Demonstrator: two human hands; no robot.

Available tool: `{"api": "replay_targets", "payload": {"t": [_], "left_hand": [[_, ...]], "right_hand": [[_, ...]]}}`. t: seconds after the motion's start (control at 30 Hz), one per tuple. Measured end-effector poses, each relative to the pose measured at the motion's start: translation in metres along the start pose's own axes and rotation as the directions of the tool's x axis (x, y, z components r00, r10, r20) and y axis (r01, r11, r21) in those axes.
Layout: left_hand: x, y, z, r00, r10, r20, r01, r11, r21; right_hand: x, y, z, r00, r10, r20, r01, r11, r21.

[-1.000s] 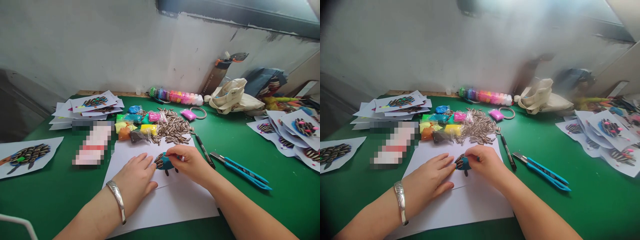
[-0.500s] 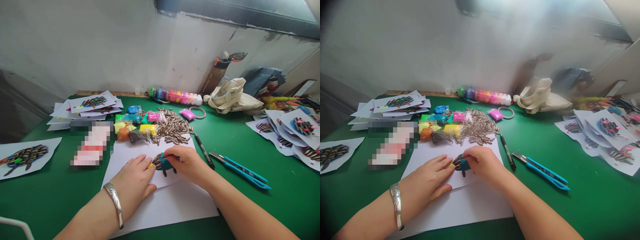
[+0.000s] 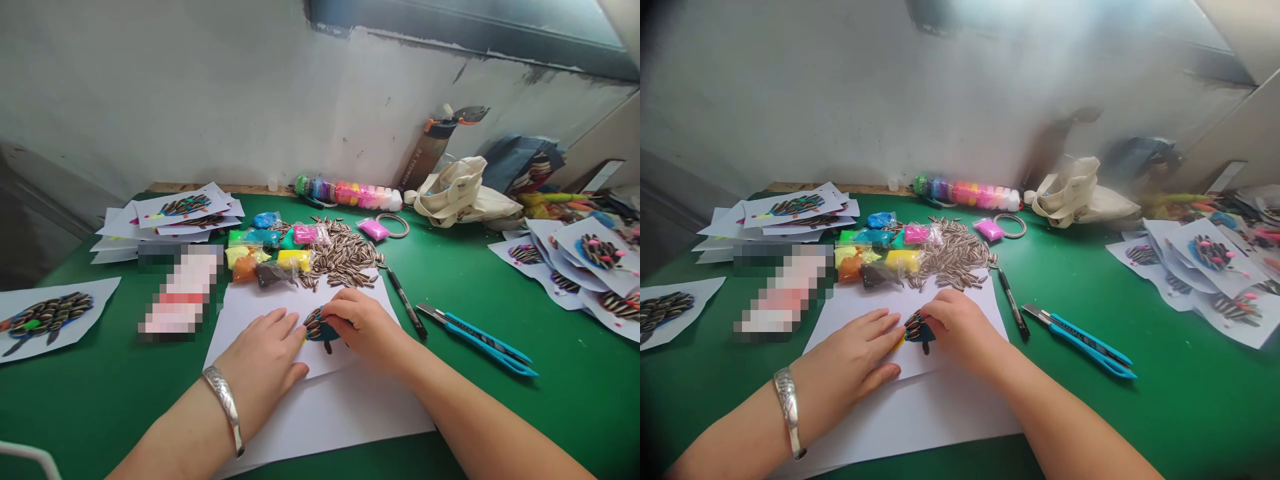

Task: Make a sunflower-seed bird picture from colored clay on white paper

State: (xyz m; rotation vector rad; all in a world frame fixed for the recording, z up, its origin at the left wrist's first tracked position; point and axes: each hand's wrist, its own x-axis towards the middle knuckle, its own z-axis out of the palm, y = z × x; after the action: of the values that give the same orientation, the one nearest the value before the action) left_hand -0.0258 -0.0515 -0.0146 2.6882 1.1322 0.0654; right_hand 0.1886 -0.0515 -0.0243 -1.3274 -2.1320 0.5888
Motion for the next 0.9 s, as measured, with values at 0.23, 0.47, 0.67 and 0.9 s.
{"api": "replay_targets", "payload": {"t": [0.23,0.47,0.67,0.9], "left_hand": [[0.003,0.006,-0.009,0.999,0.008,0.054,-0.009,1.0,0.022],[0.002,0.004,-0.003,1.0,0.009,0.003,-0.009,1.0,0.007],[0.005,0.005,-0.005,0.998,0.002,0.064,-0.003,1.0,0.008],[0.007,0.009,-0.011,0.995,-0.009,0.1,0.007,1.0,0.021]], "right_hand": [[0.002,0.003,0.003,1.0,-0.006,0.029,0.007,0.999,-0.042],[0.002,0.005,0.003,0.999,-0.034,0.043,0.037,0.997,-0.07],[0.003,0.006,0.008,0.999,-0.038,0.031,0.04,0.997,-0.067],[0.005,0.008,0.013,0.999,-0.045,0.028,0.045,0.999,-0.029]]}}
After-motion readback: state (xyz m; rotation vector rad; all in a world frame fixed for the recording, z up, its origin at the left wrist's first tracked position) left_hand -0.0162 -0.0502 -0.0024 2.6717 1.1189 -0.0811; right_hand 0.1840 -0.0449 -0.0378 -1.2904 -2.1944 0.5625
